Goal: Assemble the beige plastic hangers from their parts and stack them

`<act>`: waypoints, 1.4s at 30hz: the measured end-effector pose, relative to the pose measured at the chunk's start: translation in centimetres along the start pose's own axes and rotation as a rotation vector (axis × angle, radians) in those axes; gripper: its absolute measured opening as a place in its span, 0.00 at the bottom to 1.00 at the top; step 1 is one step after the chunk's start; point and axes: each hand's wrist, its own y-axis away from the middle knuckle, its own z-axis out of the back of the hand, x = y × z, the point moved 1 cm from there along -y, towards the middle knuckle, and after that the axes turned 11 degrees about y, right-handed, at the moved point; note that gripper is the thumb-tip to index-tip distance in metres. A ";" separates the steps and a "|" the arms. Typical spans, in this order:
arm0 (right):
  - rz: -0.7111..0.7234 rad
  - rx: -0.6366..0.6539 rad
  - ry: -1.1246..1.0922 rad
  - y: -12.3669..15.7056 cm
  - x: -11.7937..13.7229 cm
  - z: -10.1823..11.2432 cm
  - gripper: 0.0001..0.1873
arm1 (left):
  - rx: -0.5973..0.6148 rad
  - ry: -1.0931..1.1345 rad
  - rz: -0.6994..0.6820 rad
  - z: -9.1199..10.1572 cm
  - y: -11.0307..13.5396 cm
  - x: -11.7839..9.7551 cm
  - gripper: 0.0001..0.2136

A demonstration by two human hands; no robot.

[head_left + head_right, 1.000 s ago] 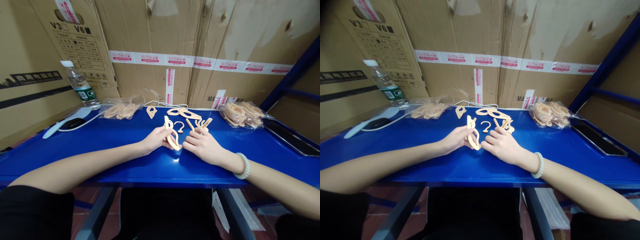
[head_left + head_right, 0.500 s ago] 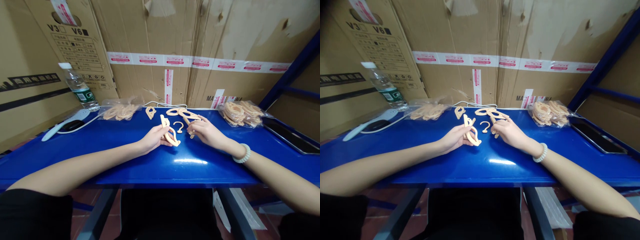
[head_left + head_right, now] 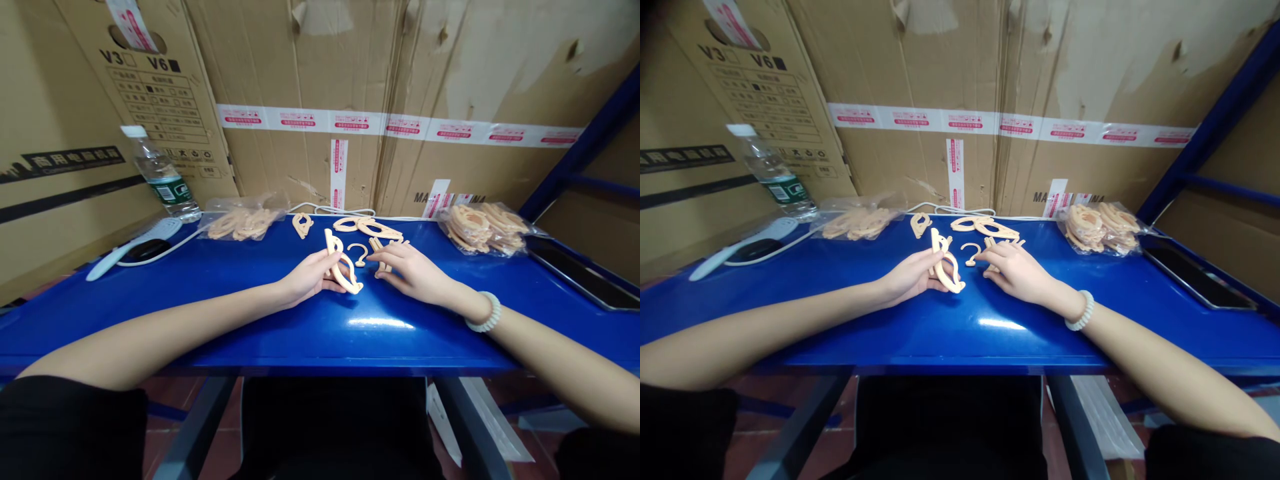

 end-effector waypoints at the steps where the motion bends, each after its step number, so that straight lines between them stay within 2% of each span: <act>1: -0.003 -0.040 -0.001 0.0 0.3 0.1 0.18 | 0.014 -0.006 -0.006 0.1 0.0 0.0 0.07; 2: 0.004 -0.078 -0.003 0.0 0.7 0.3 0.20 | 0.033 -0.020 -0.015 0.1 0.0 0.1 0.06; 4: 0.044 -0.114 0.000 -0.1 1.8 0.8 0.22 | 0.070 -0.064 -0.044 0.2 0.1 0.2 0.10; 7: 0.134 -0.091 0.064 -0.2 3.4 1.3 0.23 | 0.101 -0.158 -0.123 0.2 0.3 0.5 0.18; 10: 0.189 -0.067 0.148 -0.3 4.4 1.5 0.22 | 0.141 -0.258 -0.201 0.1 0.6 0.6 0.22; 14: 0.198 -0.092 0.244 -0.1 4.5 1.2 0.21 | 0.144 -0.347 -0.274 0.0 0.8 0.4 0.21; 19: 0.173 -0.067 0.294 0.0 4.2 1.0 0.19 | 0.137 -0.384 -0.287 -0.2 1.0 0.3 0.20; 23: 0.070 -0.062 0.090 -0.1 4.3 1.4 0.18 | 0.108 -0.423 -0.355 -0.1 1.1 0.3 0.20; 26: -0.028 -0.079 -0.166 -0.1 4.2 2.0 0.24 | 0.103 -0.484 -0.436 0.1 1.1 0.4 0.19; 29: -0.093 -0.031 -0.427 -0.2 4.0 2.1 0.28 | 0.119 -0.588 -0.507 0.2 1.1 0.3 0.15; 33: -0.162 -0.029 -0.754 -0.2 3.5 1.6 0.24 | 0.122 -0.671 -0.564 0.1 1.4 0.1 0.14; 42: -0.464 -0.207 -0.899 -0.2 2.9 1.2 0.13 | -0.036 -0.706 -0.616 0.5 1.2 0.0 0.13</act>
